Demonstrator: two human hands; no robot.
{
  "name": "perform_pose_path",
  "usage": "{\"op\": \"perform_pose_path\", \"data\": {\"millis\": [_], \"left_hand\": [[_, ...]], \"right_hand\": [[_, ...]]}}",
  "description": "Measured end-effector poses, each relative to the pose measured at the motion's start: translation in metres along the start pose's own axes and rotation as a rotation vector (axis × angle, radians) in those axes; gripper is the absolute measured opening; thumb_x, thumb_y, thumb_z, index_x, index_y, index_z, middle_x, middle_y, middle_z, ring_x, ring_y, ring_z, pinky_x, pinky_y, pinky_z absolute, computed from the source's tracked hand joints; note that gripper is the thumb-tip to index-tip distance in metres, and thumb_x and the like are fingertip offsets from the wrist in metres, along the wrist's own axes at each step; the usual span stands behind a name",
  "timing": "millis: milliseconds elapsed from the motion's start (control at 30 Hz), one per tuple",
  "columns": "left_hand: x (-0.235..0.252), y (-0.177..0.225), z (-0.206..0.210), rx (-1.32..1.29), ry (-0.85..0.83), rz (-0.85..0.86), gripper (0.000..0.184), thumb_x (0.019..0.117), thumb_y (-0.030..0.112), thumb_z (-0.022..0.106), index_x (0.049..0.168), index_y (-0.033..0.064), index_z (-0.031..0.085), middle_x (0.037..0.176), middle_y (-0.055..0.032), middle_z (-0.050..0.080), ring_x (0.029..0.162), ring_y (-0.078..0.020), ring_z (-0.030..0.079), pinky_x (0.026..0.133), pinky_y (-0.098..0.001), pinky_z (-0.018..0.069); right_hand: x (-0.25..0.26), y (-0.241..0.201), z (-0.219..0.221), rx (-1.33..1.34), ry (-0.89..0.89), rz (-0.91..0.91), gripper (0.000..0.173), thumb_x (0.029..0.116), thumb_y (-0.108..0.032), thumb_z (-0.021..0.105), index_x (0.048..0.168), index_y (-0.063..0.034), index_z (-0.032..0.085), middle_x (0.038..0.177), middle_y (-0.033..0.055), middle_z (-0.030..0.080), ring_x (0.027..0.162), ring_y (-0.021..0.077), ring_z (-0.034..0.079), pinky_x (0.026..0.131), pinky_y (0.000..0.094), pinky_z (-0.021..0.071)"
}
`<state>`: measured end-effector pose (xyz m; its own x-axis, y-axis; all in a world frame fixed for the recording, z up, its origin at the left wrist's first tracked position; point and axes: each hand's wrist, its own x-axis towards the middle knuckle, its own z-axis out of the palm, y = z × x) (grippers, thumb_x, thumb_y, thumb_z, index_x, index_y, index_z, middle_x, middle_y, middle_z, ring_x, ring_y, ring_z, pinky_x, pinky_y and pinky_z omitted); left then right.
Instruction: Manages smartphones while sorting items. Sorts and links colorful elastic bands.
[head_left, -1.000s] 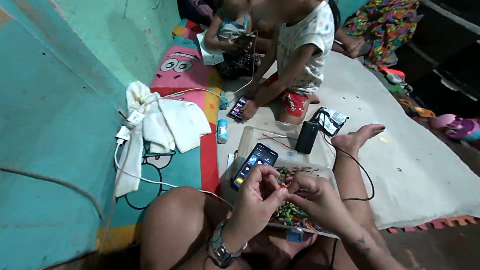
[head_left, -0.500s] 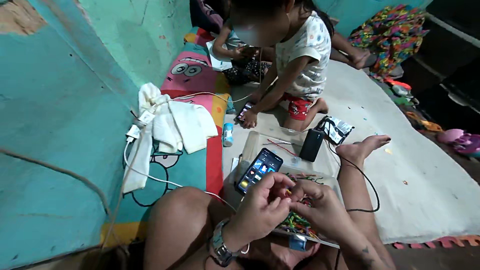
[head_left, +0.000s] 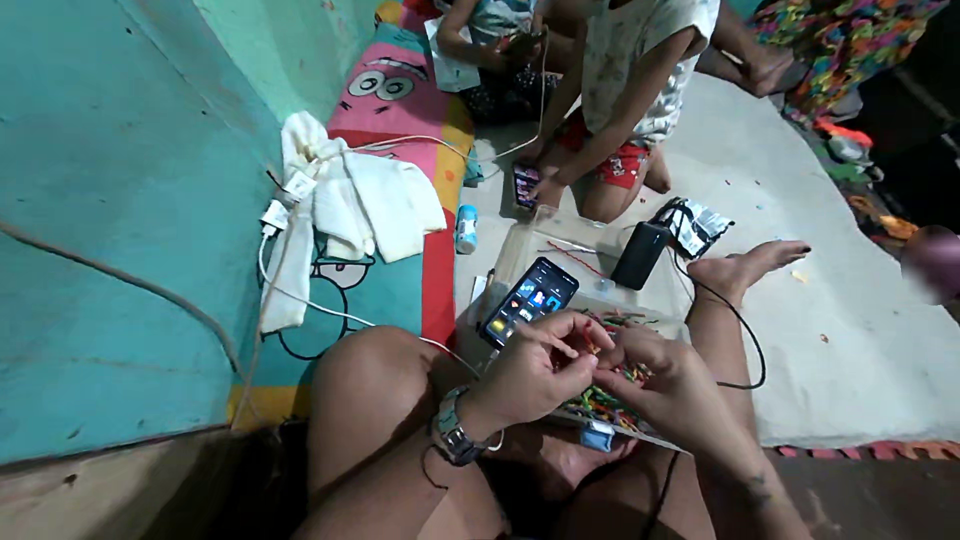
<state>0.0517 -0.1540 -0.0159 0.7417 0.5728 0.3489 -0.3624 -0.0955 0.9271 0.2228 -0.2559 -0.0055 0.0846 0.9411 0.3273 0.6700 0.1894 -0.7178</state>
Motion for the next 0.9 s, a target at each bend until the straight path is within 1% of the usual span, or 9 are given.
{"op": "perform_pose_path", "data": {"millis": [100,233,367,500,567,667,767,833,900], "left_hand": [[0.000,-0.002,0.000,0.000,-0.069,-0.030,0.010,0.0888,-0.004,0.059,0.096,0.0003,0.066,0.097,0.0014,0.064,0.090,0.0024,0.061,0.079,-0.0147,0.0532],[0.001,-0.004,-0.002,0.028,-0.051,0.011,0.008,0.0902,-0.003,0.059,0.092,0.0020,0.066,0.095,0.0024,0.062,0.090,0.0030,0.060,0.080,-0.0140,0.0525],[-0.001,-0.009,0.004,-0.010,-0.059,-0.035,0.011,0.0901,-0.004,0.061,0.100,-0.0002,0.065,0.097,0.0035,0.065,0.087,0.0033,0.063,0.078,-0.0159,0.0549],[-0.002,-0.013,0.008,-0.050,-0.093,-0.088,0.013,0.0902,-0.004,0.060,0.101,0.0020,0.064,0.097,0.0051,0.064,0.087,0.0030,0.062,0.079,-0.0166,0.0549],[-0.001,-0.014,0.006,-0.050,-0.065,-0.043,0.012,0.0914,-0.004,0.062,0.100,0.0042,0.064,0.097,0.0067,0.064,0.088,0.0034,0.062,0.080,-0.0166,0.0549],[0.001,-0.017,0.004,-0.039,-0.020,0.037,0.014,0.0918,-0.005,0.061,0.100,0.0049,0.065,0.099,0.0070,0.064,0.093,0.0033,0.062,0.083,-0.0168,0.0550],[0.001,-0.019,0.006,-0.063,-0.051,0.035,0.015,0.0925,-0.004,0.061,0.104,0.0060,0.064,0.100,0.0084,0.064,0.093,0.0042,0.061,0.082,-0.0158,0.0537],[0.001,-0.020,0.007,-0.088,-0.090,0.022,0.018,0.0916,-0.004,0.061,0.106,0.0065,0.062,0.100,0.0100,0.063,0.091,0.0055,0.059,0.082,-0.0142,0.0516],[0.000,-0.021,0.008,-0.091,-0.104,0.001,0.019,0.0901,-0.005,0.061,0.107,0.0050,0.061,0.099,0.0099,0.062,0.088,0.0058,0.058,0.078,-0.0136,0.0508]], "right_hand": [[-0.001,-0.001,0.003,0.007,-0.012,0.035,0.021,0.0861,-0.031,0.074,0.084,-0.0107,0.067,0.082,-0.0059,0.067,0.083,-0.0022,0.062,0.081,0.0190,0.0519],[-0.007,-0.001,-0.003,-0.152,-0.141,-0.045,0.032,0.1040,-0.034,0.053,0.105,-0.0095,0.073,0.094,-0.0001,0.073,0.093,0.0118,0.070,0.096,0.0495,0.0514],[-0.013,0.002,-0.004,-0.208,-0.079,-0.037,0.018,0.0927,-0.023,0.064,0.090,-0.0117,0.078,0.095,0.0011,0.077,0.096,0.0195,0.073,0.097,0.0663,0.0457],[-0.013,0.001,0.002,-0.176,0.051,0.073,0.020,0.0831,-0.031,0.075,0.074,-0.0129,0.074,0.077,-0.0018,0.072,0.079,0.0118,0.070,0.095,0.0529,0.0488],[-0.014,0.004,0.003,-0.158,0.062,0.045,0.025,0.0885,-0.037,0.071,0.080,-0.0144,0.076,0.082,-0.0024,0.073,0.082,0.0115,0.068,0.088,0.0487,0.0491],[-0.018,0.004,-0.006,-0.158,-0.073,-0.026,0.031,0.1032,-0.032,0.053,0.105,-0.0132,0.077,0.104,0.0005,0.075,0.101,0.0158,0.070,0.095,0.0543,0.0483],[-0.021,0.008,-0.007,-0.163,-0.051,-0.032,0.029,0.1013,-0.029,0.054,0.099,-0.0133,0.078,0.099,0.0001,0.076,0.098,0.0161,0.071,0.099,0.0573,0.0462],[-0.022,0.014,-0.006,-0.081,-0.021,-0.017,0.026,0.0994,-0.031,0.059,0.094,-0.0146,0.078,0.094,-0.0028,0.075,0.096,0.0095,0.069,0.100,0.0460,0.0483],[-0.023,0.019,-0.006,0.078,-0.008,0.011,0.020,0.0955,-0.029,0.067,0.091,-0.0144,0.078,0.091,-0.0057,0.073,0.095,0.0013,0.066,0.093,0.0260,0.0519]]}}
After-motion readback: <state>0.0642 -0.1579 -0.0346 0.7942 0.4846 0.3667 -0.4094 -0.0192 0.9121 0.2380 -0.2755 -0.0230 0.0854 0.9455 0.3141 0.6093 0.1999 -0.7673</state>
